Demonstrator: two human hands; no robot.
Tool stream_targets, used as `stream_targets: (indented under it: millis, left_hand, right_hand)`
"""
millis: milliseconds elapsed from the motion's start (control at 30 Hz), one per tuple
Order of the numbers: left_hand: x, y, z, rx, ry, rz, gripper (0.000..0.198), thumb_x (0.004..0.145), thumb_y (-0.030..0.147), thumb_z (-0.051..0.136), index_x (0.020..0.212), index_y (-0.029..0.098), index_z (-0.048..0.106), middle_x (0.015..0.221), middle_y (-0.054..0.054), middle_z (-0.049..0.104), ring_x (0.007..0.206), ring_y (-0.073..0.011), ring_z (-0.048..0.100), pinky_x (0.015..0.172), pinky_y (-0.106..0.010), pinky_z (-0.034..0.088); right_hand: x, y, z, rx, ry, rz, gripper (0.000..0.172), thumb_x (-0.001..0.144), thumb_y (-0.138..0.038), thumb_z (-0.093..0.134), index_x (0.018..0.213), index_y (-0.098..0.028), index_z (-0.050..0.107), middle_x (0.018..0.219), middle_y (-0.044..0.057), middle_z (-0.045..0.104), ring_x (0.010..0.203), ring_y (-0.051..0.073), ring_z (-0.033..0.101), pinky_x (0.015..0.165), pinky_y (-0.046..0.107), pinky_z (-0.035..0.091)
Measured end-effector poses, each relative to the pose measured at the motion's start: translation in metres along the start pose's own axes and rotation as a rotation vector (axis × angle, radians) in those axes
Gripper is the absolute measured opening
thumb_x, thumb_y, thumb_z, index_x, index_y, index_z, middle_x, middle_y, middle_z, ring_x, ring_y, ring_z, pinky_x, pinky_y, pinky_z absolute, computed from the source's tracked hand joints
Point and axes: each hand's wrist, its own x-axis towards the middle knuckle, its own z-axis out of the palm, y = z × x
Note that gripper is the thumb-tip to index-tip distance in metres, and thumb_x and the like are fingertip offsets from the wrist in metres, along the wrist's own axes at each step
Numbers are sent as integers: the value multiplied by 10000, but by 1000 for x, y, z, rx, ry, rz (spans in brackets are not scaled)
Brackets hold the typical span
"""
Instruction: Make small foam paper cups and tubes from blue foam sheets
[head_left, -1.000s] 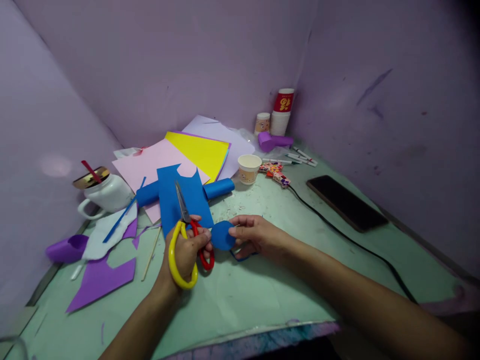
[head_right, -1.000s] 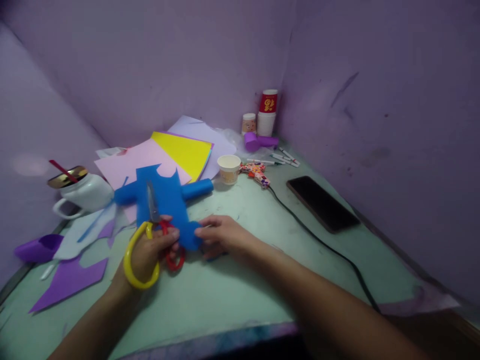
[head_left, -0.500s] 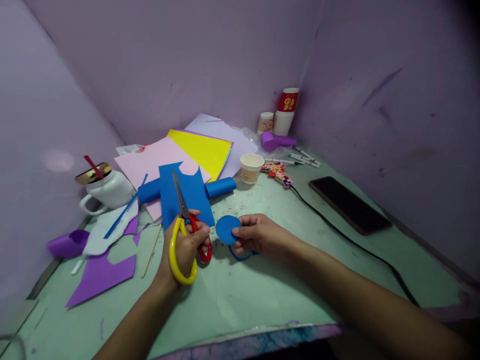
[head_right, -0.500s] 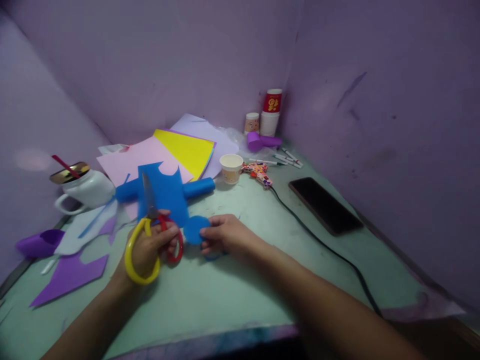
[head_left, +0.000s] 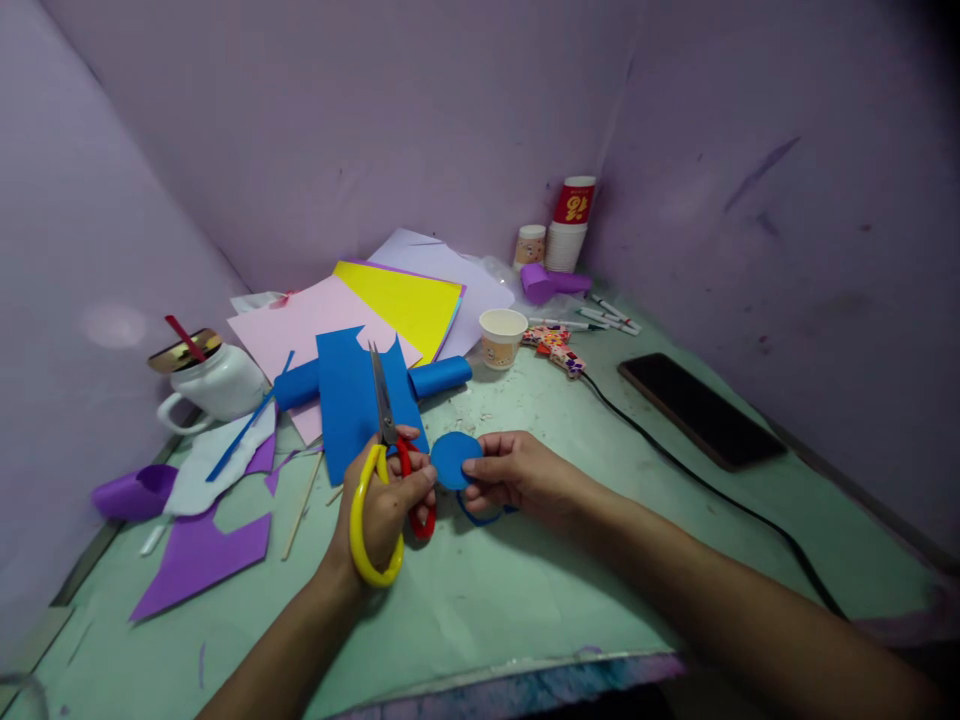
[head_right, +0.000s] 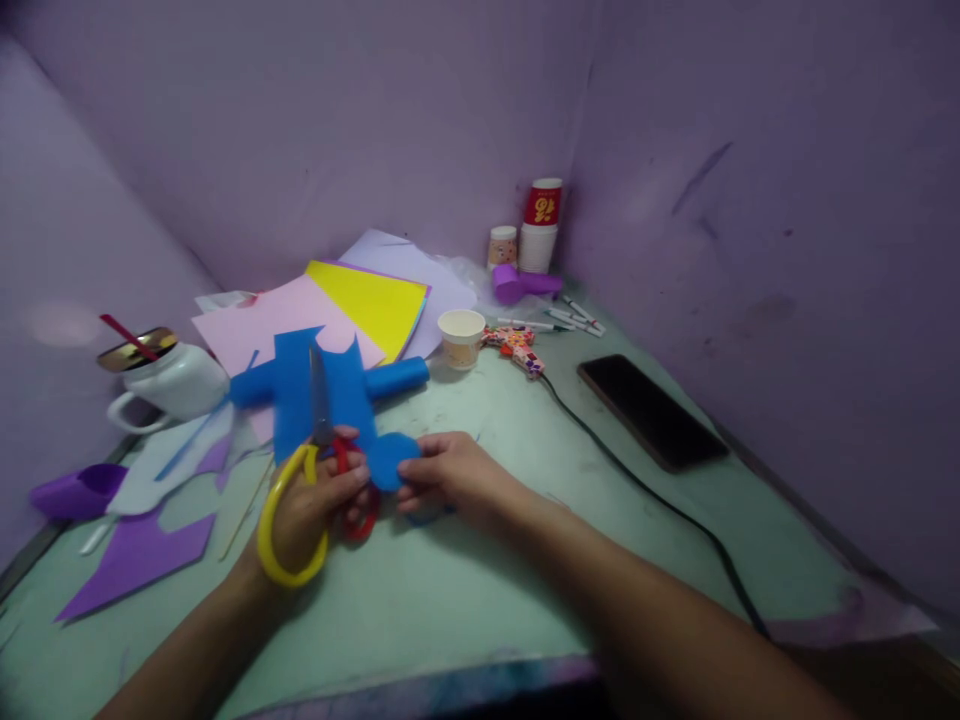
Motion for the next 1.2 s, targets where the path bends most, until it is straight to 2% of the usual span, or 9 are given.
stream_targets:
  millis: [167, 533, 700, 733, 800, 867, 933, 1067, 1200]
  left_hand:
    - [1, 1, 0, 13, 17, -22, 525, 592, 265, 717, 1026, 215, 426, 525, 99, 519, 362, -95, 468, 332, -214, 405]
    - [-1, 0, -1, 41, -50, -73, 550, 608, 335, 721, 1044, 214, 409, 458, 76, 541, 352, -106, 454, 351, -207, 387]
    - [-6, 17, -15, 111, -154, -150, 525, 649, 463, 691, 1056, 217, 470, 494, 49, 559, 304, -119, 411, 302, -237, 338]
    - [-6, 23, -22, 207, -116, -135, 524, 656, 494, 675, 1064, 223, 490, 515, 40, 567, 304, -120, 407, 300, -238, 321]
    - [-4, 36, -40, 558, 94, -44, 532, 652, 544, 648, 1073, 239, 533, 641, -5, 624, 393, -151, 490, 355, -259, 357]
    - [3, 47, -61, 881, 379, 17, 523, 636, 502, 656, 1079, 239, 565, 851, -66, 667, 682, -243, 625, 562, -333, 467]
    - [12, 53, -81, 1051, 533, 2, 484, 687, 437, 603, 1122, 228, 561, 948, -102, 655, 858, -324, 612, 704, -413, 450]
    - [24, 48, -111, 1184, 557, -69, 434, 723, 406, 551, 1099, 191, 576, 847, -126, 626, 849, -393, 594, 671, -435, 412]
    - [29, 40, -120, 1264, 531, -106, 388, 721, 439, 552, 1041, 223, 588, 729, -92, 602, 758, -381, 607, 613, -416, 403]
  right_hand:
    - [0, 0, 0, 46, -26, -68, 234, 591, -48, 757, 781, -110, 635, 611, 14, 688, 543, 109, 658, 606, 224, 582]
    - [-1, -2, 2, 65, 44, -59, 163, 632, -67, 715, 699, -129, 580, 540, 21, 644, 499, 112, 623, 533, 237, 566]
    - [-3, -13, -5, 63, 174, -238, 201, 588, -159, 751, 702, -164, 585, 556, -39, 604, 477, 83, 557, 517, 223, 535]
    - [-3, -17, -8, 33, 222, -293, 200, 583, -184, 750, 713, -168, 598, 579, -40, 605, 485, 82, 548, 519, 222, 527]
    - [-2, -23, -15, -121, 322, -367, 192, 607, -249, 719, 761, -170, 636, 635, -25, 623, 516, 92, 548, 527, 231, 510]
    - [0, -27, -24, -319, 388, -376, 215, 656, -293, 660, 829, -166, 670, 678, -4, 643, 548, 107, 558, 539, 240, 491]
    - [5, -29, -32, -473, 414, -365, 240, 682, -291, 621, 865, -155, 696, 695, 14, 662, 573, 127, 569, 549, 251, 474]
    - [15, -29, -46, -671, 404, -319, 179, 652, -202, 633, 780, -134, 739, 685, 46, 703, 637, 183, 605, 597, 288, 467]
    - [21, -27, -54, -846, 390, -266, 192, 682, -181, 617, 803, -131, 757, 763, 81, 737, 716, 231, 648, 686, 337, 486]
